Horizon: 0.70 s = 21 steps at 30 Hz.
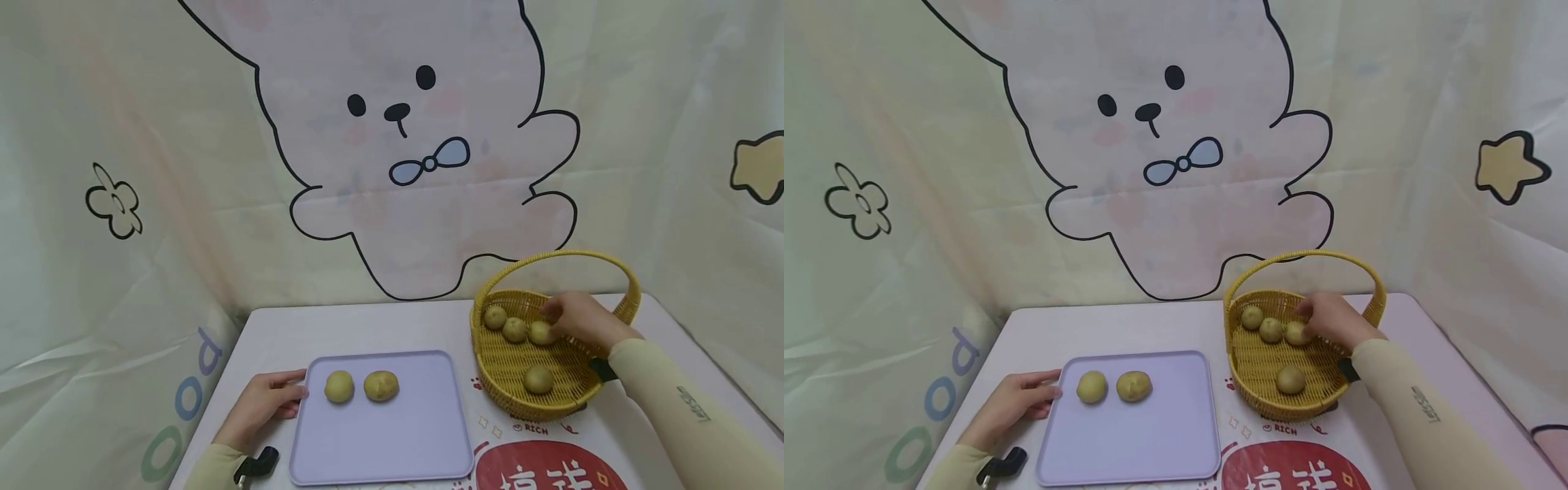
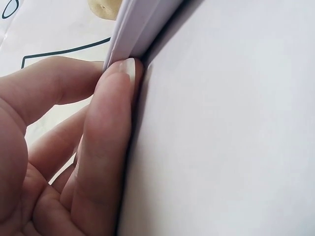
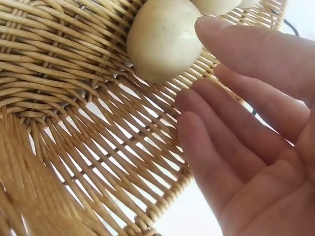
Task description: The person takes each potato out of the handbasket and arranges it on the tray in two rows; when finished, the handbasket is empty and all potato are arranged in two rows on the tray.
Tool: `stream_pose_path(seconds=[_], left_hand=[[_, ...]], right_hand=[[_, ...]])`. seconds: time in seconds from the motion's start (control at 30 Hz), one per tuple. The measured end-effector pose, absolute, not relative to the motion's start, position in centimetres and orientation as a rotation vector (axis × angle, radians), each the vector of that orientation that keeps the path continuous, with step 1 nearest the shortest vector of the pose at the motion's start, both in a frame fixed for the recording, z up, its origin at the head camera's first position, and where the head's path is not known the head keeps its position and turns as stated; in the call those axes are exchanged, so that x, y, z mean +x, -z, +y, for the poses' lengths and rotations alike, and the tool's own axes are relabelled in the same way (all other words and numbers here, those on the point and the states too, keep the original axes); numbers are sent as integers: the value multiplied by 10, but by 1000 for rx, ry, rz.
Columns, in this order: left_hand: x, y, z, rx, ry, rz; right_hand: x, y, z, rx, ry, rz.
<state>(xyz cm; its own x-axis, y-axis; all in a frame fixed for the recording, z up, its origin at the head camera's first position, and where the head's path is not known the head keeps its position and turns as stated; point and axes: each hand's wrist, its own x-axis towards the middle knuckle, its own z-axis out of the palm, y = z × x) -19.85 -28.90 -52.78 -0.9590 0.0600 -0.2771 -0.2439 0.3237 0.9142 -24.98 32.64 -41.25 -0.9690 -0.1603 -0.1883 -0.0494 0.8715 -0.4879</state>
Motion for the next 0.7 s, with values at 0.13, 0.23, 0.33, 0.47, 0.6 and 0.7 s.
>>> stream_pose_path(seconds=[0.13, 0.23, 0.33, 0.47, 0.6, 0.7], left_hand=[[-199, 527, -289, -157, -1674, 2342], [-198, 527, -288, -163, -1677, 2344], [-197, 527, -288, -176, -1681, 2342], [-198, 528, -288, -181, -1670, 2356], [-200, 530, -289, -181, -1666, 2361], [-200, 531, -289, -180, -1671, 2356]], right_hand=[[-253, 417, 327, -168, 739, 2808], [-254, 419, 326, -173, 747, 2796], [-254, 420, 325, -177, 731, 2793], [-255, 419, 322, -182, 696, 2790], [-257, 418, 321, -184, 662, 2787], [-258, 421, 320, -179, 645, 2788]])
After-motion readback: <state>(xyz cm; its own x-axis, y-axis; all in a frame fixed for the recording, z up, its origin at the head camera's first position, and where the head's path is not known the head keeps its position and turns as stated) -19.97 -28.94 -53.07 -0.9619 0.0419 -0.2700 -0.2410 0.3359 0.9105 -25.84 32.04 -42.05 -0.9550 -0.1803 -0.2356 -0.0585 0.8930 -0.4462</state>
